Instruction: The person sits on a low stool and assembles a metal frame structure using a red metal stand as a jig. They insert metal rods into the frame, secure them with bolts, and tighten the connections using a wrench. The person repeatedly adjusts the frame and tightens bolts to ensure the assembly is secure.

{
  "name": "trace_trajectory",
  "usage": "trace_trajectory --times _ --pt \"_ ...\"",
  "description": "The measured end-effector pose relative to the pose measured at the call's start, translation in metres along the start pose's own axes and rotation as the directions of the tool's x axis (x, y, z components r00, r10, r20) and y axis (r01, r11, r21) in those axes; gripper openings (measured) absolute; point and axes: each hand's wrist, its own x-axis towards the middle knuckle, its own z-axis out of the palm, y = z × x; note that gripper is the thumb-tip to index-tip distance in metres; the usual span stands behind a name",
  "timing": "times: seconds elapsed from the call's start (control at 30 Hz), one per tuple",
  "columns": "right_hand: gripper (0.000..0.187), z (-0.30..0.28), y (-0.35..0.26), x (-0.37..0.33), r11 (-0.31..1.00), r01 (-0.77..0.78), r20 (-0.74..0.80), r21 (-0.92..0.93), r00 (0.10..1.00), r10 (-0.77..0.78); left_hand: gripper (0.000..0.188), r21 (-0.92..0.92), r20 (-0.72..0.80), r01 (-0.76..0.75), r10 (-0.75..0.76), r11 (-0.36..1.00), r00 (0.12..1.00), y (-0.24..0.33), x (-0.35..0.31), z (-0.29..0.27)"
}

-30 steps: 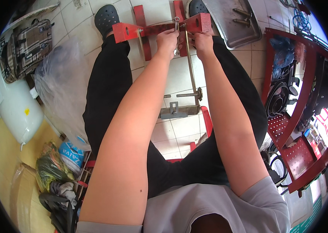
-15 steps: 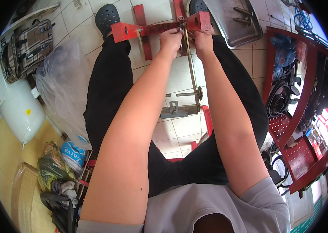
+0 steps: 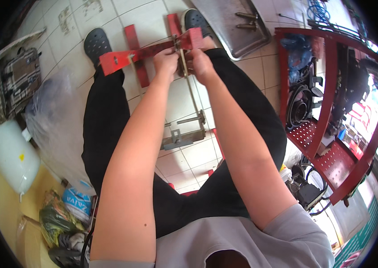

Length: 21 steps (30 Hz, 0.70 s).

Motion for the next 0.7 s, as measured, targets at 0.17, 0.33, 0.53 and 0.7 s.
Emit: trace_trajectory --times 0.17,0.33,0.53,0.7 --pt "0.032 -0.001 -0.009 -0.01 0.997 -0.022 0.051 0.079 0.999 0.018 0.019 0.008 -0.118 -0.037 0.038 0.999 0.992 0.005 -0.008 0.002" --pt "0.044 -0.009 -0.004 -0.009 1.0 -0.007 0.251 -0.018 0.968 0.011 0.026 -0.011 0.007 0.052 -0.052 0.999 0.999 0.011 -0.005 -0.006" --pt "0.06 -0.02 -0.016 -0.006 0.97 -0.093 0.254 -0.224 0.955 0.15 0.031 0.119 0.077 -0.034 0.024 0.992 0.997 0.02 -0.003 -0.011" --pt "0.063 -0.02 -0.019 0.002 0.957 -0.128 0.297 -0.259 0.933 0.205 0.029 0.101 0.197 0.101 -0.119 0.99 0.973 0.043 -0.012 -0.016"
